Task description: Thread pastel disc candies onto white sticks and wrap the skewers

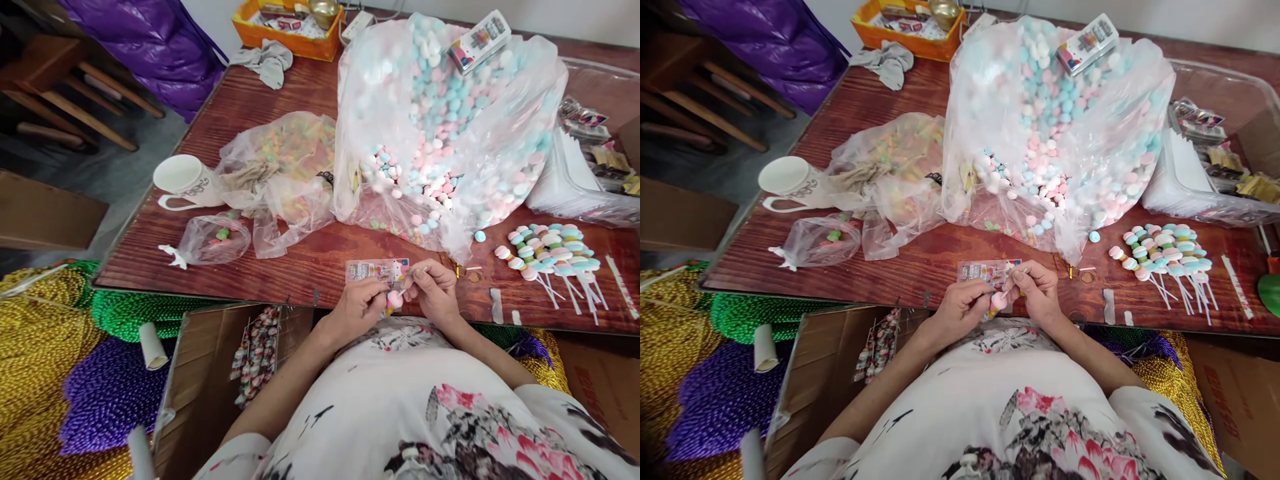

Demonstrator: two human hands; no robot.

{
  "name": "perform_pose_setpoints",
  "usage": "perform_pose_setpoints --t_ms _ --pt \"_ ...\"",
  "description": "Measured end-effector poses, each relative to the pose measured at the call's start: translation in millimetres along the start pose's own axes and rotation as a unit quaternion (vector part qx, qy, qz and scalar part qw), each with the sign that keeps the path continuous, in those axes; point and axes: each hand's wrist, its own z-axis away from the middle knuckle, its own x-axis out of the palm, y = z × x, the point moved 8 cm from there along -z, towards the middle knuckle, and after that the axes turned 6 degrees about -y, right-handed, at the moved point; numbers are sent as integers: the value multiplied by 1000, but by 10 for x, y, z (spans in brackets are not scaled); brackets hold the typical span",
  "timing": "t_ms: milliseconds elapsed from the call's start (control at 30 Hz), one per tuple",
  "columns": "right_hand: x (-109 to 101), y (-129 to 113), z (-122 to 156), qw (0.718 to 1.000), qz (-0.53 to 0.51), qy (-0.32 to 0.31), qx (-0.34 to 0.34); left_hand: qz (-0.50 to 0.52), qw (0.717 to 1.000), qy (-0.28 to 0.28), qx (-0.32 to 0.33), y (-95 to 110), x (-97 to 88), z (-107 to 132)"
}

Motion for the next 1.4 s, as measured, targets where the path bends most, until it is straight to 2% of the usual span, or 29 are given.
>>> perform_pose_setpoints --t_ms 100,200,300,367,433,467,533,633,733,867,1033,1133,1233,1400 --pt "-92 -84 -12 999 -15 31 -11 90 991 -71 -66 -92 -38 12" --pt "-136 -206 -31 998 -28 36 -34 134 976 -147 -93 -83 -41 26" --pt "-102 -307 -27 998 -36 0 -58 195 946 -237 -106 -16 102 36" --pt "-97 -369 -9 997 -34 -13 -71 254 921 -272 -118 36 226 39" --pt "-130 -443 11 997 -17 -2 -81 301 905 -268 -139 57 324 34" --pt "-155 -481 19 996 -5 10 -85 309 905 -250 -151 47 350 27" --pt "-210 -551 34 995 20 41 -87 290 924 -181 -171 -11 338 8" --pt "-275 -603 54 991 40 92 -86 190 964 -56 -180 -113 218 6" --pt "-286 -580 71 988 34 123 -92 98 982 -1 -160 -131 160 9" --pt "-207 -432 67 992 11 106 -74 61 989 -20 -133 -93 186 -17" --pt "-110 -197 48 998 -6 56 -12 87 976 -127 -154 -57 291 -19" --pt "-52 -147 28 1000 16 13 4 123 968 -165 -144 -10 310 -19" --pt "-30 -214 3 996 87 -15 -14 132 967 -170 -138 -3 264 -16" --pt "-111 -336 -5 988 145 27 -42 51 974 -152 -161 -50 141 10"
